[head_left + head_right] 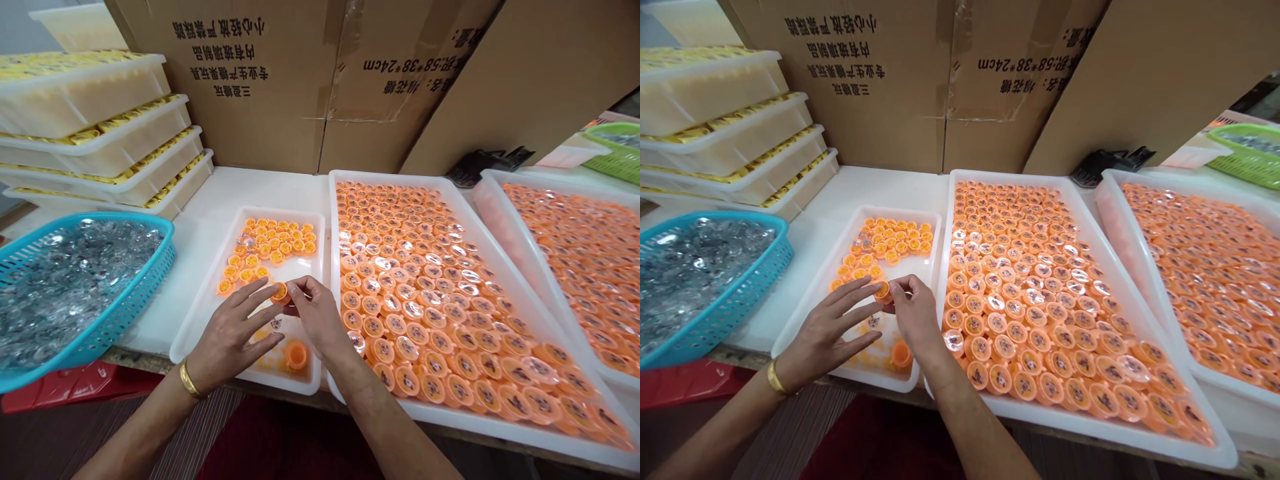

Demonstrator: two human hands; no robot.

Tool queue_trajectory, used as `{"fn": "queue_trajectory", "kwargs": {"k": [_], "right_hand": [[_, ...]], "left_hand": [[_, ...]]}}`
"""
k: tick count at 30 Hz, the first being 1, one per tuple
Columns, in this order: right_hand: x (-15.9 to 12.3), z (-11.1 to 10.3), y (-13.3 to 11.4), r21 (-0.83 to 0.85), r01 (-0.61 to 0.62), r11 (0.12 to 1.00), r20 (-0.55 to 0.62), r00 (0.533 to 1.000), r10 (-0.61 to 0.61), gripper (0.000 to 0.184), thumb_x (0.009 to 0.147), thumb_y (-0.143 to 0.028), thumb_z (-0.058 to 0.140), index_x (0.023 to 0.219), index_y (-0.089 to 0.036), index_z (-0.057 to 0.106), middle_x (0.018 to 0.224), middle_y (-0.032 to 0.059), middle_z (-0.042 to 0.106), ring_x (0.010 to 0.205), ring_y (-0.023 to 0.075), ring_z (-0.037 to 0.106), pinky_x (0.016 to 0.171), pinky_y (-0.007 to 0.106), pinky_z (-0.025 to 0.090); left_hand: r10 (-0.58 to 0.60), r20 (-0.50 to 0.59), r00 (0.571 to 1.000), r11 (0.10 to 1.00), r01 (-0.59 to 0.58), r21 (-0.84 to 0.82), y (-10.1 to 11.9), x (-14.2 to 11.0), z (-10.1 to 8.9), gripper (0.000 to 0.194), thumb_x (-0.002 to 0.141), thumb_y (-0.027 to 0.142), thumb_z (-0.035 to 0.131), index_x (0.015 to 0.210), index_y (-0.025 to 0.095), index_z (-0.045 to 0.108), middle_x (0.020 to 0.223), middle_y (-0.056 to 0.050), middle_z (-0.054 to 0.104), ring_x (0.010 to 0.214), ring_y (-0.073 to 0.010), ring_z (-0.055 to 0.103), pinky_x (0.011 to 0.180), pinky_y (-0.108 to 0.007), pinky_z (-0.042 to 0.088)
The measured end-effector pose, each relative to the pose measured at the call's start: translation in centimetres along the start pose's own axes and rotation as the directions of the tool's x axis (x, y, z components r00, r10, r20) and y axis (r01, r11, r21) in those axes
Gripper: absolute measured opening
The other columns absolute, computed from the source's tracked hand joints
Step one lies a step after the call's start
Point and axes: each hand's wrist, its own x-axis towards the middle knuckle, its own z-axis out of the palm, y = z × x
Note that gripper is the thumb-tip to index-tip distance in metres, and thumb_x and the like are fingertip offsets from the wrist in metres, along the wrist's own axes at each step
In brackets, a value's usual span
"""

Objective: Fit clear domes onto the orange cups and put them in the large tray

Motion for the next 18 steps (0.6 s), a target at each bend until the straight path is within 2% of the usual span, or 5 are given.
{"fn": "queue_trajectory", "kwargs": {"k": [6,12,18], "right_hand": [[0.1,-0.2,0.2,0.003,-0.013,1.0,0.02,1.0,0.013,0.019,0.074,-0.037,0.063,0.074,-0.018,0.06,0.068,-0.0024,0.061,0.06,0.0117,0.059,0.06,0.029,0.055],[0.1,-0.2,0.1,0.059,-0.048,0.997,0.026,0.999,0.046,0.018,0.075,-0.034,0.064,0.076,-0.017,0.058,0.068,-0.0033,0.06,0.057,0.0113,0.063,0.068,0.033,0.058],[0.0,-0.1,-0.1,0.057,-0.034,0.998,0.017,0.999,0.033,0.017,0.076,-0.033,0.063,0.076,-0.017,0.057,0.068,-0.0034,0.059,0.057,0.0102,0.062,0.064,0.029,0.058]], "left_hand": [[0.044,0.056,0.997,0.999,-0.045,0.008,0.2,0.6,-0.3,0.033,0.081,0.029,0.062,0.114,0.022,0.06,0.133,-0.01,0.055,0.131,-0.0311,0.039,0.1,-0.05,0.044],[-0.004,-0.029,1.0,0.998,0.006,0.055,-0.5,-0.3,-0.4,0.037,0.08,0.025,0.064,0.117,0.02,0.058,0.129,-0.011,0.057,0.128,-0.0291,0.043,0.101,-0.048,0.043],[-0.017,-0.048,0.999,0.999,0.018,0.034,0.0,-0.3,-0.3,0.038,0.08,0.025,0.065,0.117,0.02,0.057,0.132,-0.011,0.054,0.13,-0.029,0.04,0.102,-0.048,0.043]]}}
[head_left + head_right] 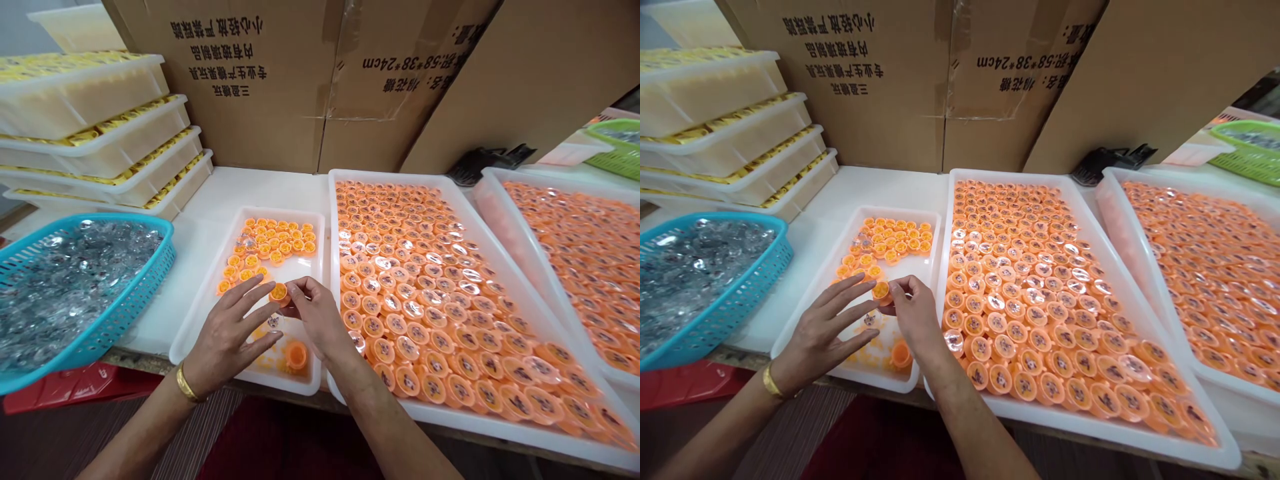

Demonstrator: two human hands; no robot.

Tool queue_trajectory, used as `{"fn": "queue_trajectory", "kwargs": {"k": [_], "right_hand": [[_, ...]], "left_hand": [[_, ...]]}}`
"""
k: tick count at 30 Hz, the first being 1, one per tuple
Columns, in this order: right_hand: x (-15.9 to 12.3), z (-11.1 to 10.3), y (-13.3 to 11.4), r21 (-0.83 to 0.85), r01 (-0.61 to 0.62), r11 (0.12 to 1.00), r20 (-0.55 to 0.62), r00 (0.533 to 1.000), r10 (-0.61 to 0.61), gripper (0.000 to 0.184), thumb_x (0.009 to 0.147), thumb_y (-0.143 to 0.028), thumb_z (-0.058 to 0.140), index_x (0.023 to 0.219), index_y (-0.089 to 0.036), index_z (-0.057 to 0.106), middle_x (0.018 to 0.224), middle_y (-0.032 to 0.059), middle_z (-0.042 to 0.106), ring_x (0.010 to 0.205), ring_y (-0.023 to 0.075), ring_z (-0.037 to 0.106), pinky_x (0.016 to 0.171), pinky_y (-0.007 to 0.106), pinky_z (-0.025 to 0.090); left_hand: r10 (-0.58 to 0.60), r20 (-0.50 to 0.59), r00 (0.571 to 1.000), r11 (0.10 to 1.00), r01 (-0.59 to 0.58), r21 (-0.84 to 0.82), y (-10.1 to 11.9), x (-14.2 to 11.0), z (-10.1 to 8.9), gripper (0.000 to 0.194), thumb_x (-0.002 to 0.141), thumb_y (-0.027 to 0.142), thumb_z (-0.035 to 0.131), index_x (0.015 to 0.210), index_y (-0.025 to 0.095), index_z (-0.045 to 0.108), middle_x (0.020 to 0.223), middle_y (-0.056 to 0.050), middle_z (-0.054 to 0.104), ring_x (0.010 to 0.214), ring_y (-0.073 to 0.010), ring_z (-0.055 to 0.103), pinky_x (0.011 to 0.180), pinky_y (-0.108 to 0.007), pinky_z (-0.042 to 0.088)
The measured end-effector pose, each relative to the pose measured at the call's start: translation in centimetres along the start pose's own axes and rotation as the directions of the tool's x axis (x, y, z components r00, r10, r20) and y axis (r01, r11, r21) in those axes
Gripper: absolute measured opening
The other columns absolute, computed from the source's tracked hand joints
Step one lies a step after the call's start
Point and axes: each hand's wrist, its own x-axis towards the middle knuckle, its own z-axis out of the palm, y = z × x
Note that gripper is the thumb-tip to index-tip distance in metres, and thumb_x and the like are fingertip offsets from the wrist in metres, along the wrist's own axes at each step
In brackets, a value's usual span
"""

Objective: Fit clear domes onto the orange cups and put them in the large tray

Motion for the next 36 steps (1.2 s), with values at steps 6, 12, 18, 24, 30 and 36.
{"fn": "queue_trajectory", "kwargs": {"k": [6,12,18,24,30,36], "right_hand": [[0.0,0.1,0.0,-0.024,0.007,1.0,0.002,1.0,-0.007,0.015,0.077,-0.032,0.061,0.076,-0.017,0.058,0.07,-0.0026,0.06,0.057,0.0095,0.06,0.062,0.029,0.057],[0.1,0.0,0.0,-0.035,0.022,0.999,-0.022,1.0,-0.022,0.017,0.078,-0.032,0.06,0.076,-0.016,0.057,0.073,-0.0017,0.06,0.062,0.0114,0.062,0.064,0.031,0.058],[0.0,0.0,-0.1,-0.046,0.013,0.999,-0.02,1.0,-0.014,0.016,0.079,-0.032,0.058,0.077,-0.016,0.057,0.074,-0.0015,0.06,0.061,0.0105,0.062,0.065,0.03,0.058],[0.0,0.0,-0.1,-0.053,0.028,0.998,-0.016,0.999,-0.028,0.017,0.079,-0.032,0.059,0.078,-0.016,0.057,0.076,-0.0006,0.06,0.063,0.0114,0.063,0.068,0.032,0.059],[0.1,-0.1,0.0,-0.062,0.043,0.997,-0.026,0.999,-0.045,0.018,0.079,-0.033,0.059,0.078,-0.016,0.058,0.075,-0.0006,0.06,0.063,0.0116,0.062,0.068,0.033,0.059],[0.2,-0.1,0.1,-0.037,0.049,0.998,-0.051,0.997,-0.051,0.019,0.079,-0.035,0.059,0.079,-0.016,0.058,0.078,-0.0001,0.061,0.065,0.0127,0.064,0.069,0.035,0.059]], "left_hand": [[0.028,0.078,0.997,0.999,-0.03,0.028,-0.1,0.4,-0.1,0.036,0.082,0.028,0.063,0.117,0.021,0.058,0.132,-0.01,0.055,0.131,-0.03,0.038,0.102,-0.049,0.042],[0.029,0.047,0.998,1.0,-0.028,-0.004,-0.1,0.1,-0.2,0.035,0.081,0.025,0.064,0.115,0.019,0.058,0.13,-0.011,0.056,0.129,-0.0288,0.041,0.102,-0.047,0.042],[0.003,-0.007,1.0,0.996,-0.003,-0.084,0.6,0.1,0.2,0.04,0.079,0.023,0.067,0.117,0.02,0.055,0.124,-0.012,0.058,0.124,-0.0278,0.046,0.099,-0.046,0.045],[-0.018,-0.095,0.995,1.0,0.017,-0.016,0.6,0.5,-0.2,0.037,0.077,0.021,0.069,0.112,0.017,0.057,0.119,-0.013,0.058,0.118,-0.0283,0.05,0.096,-0.046,0.047],[0.063,0.047,0.997,0.998,-0.064,0.02,0.3,0.2,-0.1,0.034,0.08,0.022,0.065,0.112,0.016,0.057,0.127,-0.014,0.057,0.128,-0.0306,0.042,0.101,-0.048,0.042],[-0.03,-0.065,0.997,0.999,0.029,-0.013,0.2,-1.0,-0.5,0.039,0.077,0.019,0.069,0.114,0.017,0.056,0.11,-0.012,0.063,0.115,-0.0271,0.052,0.093,-0.044,0.048]]}}
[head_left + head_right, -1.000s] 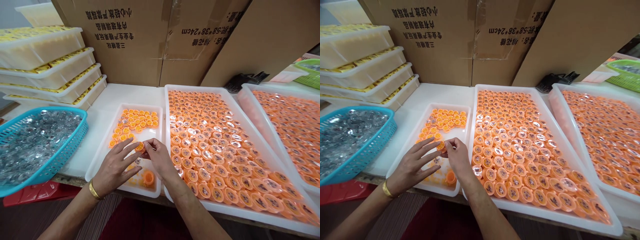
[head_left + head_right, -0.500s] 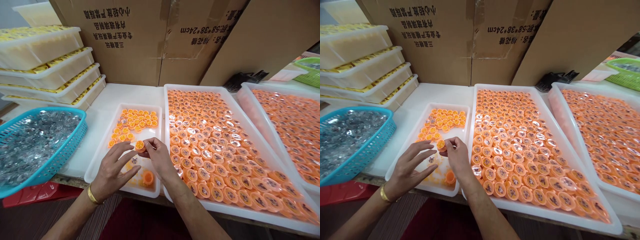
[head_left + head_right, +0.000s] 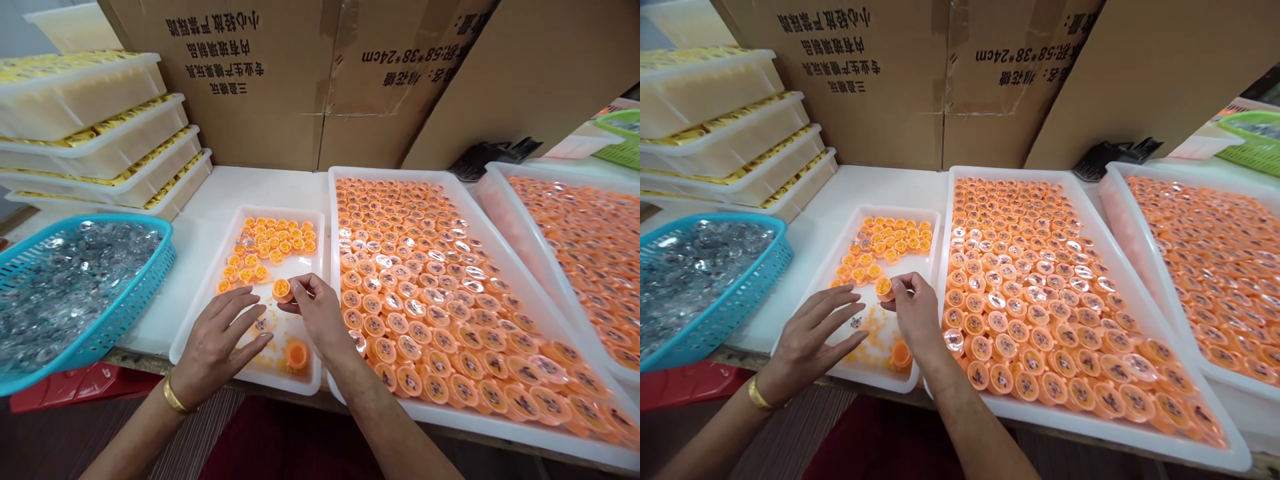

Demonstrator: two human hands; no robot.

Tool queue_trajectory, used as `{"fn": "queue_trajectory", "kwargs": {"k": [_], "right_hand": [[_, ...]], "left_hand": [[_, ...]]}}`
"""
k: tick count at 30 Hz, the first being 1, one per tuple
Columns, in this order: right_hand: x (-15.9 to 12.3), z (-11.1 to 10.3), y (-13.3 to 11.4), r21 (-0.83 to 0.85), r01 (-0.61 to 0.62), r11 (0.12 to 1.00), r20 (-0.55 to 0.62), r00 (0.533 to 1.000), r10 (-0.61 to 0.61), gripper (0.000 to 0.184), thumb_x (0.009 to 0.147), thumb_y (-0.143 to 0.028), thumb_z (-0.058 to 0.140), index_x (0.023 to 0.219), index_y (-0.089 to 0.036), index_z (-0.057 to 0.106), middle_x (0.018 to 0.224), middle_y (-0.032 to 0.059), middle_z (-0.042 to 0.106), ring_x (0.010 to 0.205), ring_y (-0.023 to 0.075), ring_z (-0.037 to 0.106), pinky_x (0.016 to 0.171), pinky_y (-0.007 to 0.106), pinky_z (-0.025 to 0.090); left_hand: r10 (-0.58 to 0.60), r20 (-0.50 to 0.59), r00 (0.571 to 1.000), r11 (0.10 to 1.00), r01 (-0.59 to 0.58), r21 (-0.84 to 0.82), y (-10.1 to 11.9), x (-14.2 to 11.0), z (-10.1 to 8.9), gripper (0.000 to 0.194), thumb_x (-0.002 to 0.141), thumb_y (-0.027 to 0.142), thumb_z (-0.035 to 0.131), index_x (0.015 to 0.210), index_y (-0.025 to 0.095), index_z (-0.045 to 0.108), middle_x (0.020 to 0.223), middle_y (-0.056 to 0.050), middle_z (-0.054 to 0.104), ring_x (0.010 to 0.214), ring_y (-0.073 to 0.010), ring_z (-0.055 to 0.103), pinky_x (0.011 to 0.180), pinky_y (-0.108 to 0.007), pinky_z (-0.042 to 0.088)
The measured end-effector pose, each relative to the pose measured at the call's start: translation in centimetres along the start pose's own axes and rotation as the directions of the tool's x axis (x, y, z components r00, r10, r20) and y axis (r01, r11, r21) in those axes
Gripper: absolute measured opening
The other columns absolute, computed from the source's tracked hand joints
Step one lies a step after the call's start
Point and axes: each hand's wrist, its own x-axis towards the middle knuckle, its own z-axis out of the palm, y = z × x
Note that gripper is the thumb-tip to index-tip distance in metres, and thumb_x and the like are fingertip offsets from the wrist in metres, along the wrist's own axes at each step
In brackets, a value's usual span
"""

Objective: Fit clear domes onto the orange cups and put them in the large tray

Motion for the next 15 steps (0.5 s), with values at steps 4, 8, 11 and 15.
{"fn": "queue_trajectory", "kwargs": {"k": [4,8,11,15], "right_hand": [[-0.1,0.0,0.0,-0.007,-0.021,1.0,0.028,0.999,0.021,0.018,0.079,-0.034,0.059,0.079,-0.016,0.058,0.076,-0.0004,0.061,0.063,0.0126,0.064,0.069,0.035,0.059],[-0.2,0.1,-0.2,0.007,-0.018,1.0,0.059,0.998,0.017,0.016,0.078,-0.033,0.06,0.078,-0.017,0.057,0.073,-0.0008,0.061,0.064,0.0126,0.063,0.066,0.032,0.058],[-0.2,0.1,-0.2,0.023,-0.015,1.0,0.071,0.997,0.014,0.015,0.079,-0.032,0.059,0.077,-0.018,0.057,0.069,-0.0024,0.06,0.062,0.0117,0.061,0.064,0.03,0.057],[-0.1,0.3,-0.1,0.037,-0.015,0.999,0.09,0.996,0.011,0.014,0.079,-0.032,0.058,0.078,-0.018,0.057,0.071,-0.0021,0.061,0.062,0.0116,0.061,0.065,0.031,0.057]], "left_hand": [[-0.189,-0.1,0.977,0.976,0.176,-0.126,0.2,0.9,0.3,0.035,0.078,0.02,0.068,0.112,0.02,0.059,0.106,-0.009,0.064,0.103,-0.0224,0.057,0.088,-0.04,0.05],[-0.299,-0.062,0.952,0.933,0.279,-0.227,0.1,2.4,1.4,0.03,0.08,0.025,0.067,0.109,0.021,0.062,0.103,-0.008,0.065,0.099,-0.021,0.059,0.086,-0.039,0.051],[-0.332,-0.008,0.943,0.907,0.317,-0.278,-0.2,3.0,2.1,0.027,0.081,0.026,0.065,0.107,0.021,0.064,0.104,-0.008,0.064,0.098,-0.0205,0.059,0.08,-0.037,0.053],[-0.386,-0.001,0.922,0.877,0.367,-0.311,-0.4,3.2,2.4,0.028,0.08,0.027,0.066,0.107,0.022,0.064,0.104,-0.006,0.065,0.091,-0.0178,0.061,0.066,-0.029,0.055]]}}
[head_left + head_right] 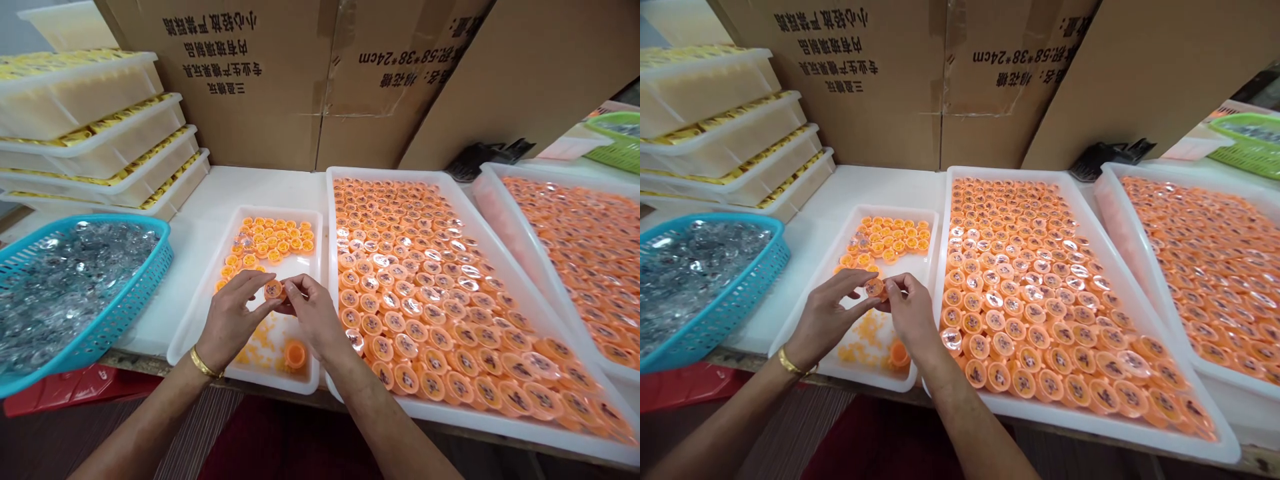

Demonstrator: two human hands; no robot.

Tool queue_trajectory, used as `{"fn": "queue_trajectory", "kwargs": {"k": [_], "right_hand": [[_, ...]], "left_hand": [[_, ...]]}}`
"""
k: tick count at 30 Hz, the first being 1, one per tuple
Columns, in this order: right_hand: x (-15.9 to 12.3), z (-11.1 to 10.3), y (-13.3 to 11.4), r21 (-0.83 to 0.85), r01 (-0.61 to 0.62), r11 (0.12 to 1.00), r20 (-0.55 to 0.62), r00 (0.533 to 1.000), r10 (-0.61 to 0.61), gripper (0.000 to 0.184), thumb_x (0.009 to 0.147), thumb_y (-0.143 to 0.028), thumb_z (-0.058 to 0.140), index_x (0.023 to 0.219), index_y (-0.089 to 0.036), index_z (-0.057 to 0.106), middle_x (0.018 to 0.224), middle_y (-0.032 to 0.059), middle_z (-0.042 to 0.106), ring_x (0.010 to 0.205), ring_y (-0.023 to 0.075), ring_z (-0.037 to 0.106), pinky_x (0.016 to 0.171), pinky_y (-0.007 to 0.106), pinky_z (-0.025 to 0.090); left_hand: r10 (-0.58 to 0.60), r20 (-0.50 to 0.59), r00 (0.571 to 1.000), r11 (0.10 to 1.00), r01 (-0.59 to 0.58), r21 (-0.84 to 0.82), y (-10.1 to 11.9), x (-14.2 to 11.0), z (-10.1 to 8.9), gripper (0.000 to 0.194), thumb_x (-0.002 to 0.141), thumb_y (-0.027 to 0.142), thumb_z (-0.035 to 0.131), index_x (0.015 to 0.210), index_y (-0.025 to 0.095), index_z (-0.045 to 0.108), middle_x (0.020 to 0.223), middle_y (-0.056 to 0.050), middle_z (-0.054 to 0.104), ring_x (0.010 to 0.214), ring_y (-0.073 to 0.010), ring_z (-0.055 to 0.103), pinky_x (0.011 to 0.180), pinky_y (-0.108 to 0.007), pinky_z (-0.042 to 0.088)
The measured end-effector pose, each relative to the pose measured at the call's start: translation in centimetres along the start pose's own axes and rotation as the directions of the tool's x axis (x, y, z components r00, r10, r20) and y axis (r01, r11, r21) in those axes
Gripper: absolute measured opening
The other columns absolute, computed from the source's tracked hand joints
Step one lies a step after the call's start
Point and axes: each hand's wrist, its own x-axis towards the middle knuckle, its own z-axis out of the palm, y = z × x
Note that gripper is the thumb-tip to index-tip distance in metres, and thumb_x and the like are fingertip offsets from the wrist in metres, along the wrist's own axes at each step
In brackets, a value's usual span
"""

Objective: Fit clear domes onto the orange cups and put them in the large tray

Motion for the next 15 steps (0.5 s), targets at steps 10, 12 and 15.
{"fn": "queue_trajectory", "kwargs": {"k": [10,12,15], "right_hand": [[-0.02,-0.02,-0.08,0.014,0.002,1.0,-0.006,1.0,-0.002,0.011,0.079,-0.028,0.058,0.077,-0.017,0.058,0.069,-0.0036,0.058,0.061,0.0095,0.061,0.07,0.032,0.059],[-0.01,-0.05,-0.06,0.018,0.005,1.0,-0.004,1.0,-0.005,0.013,0.079,-0.029,0.058,0.077,-0.017,0.058,0.068,-0.0038,0.058,0.061,0.0097,0.061,0.07,0.032,0.059],[-0.01,-0.08,-0.01,0.022,0.008,1.0,-0.009,1.0,-0.008,0.015,0.078,-0.032,0.059,0.077,-0.017,0.059,0.068,-0.003,0.06,0.062,0.011,0.063,0.069,0.032,0.059]], "left_hand": [[-0.294,0.085,0.952,0.929,0.305,-0.208,-0.15,0.64,0.0,0.031,0.072,0.041,0.071,0.098,0.023,0.07,0.092,-0.003,0.069,0.069,-0.0138,0.064,0.058,-0.027,0.056],[-0.375,0.12,0.919,0.875,0.394,-0.282,-0.33,0.67,0.1,0.033,0.069,0.041,0.073,0.096,0.022,0.071,0.087,-0.002,0.07,0.068,-0.0145,0.064,0.06,-0.027,0.057],[-0.431,0.157,0.889,0.82,0.458,-0.343,-0.43,0.66,0.22,0.036,0.068,0.041,0.074,0.099,0.022,0.071,0.085,-0.003,0.07,0.07,-0.0157,0.065,0.061,-0.028,0.057]]}}
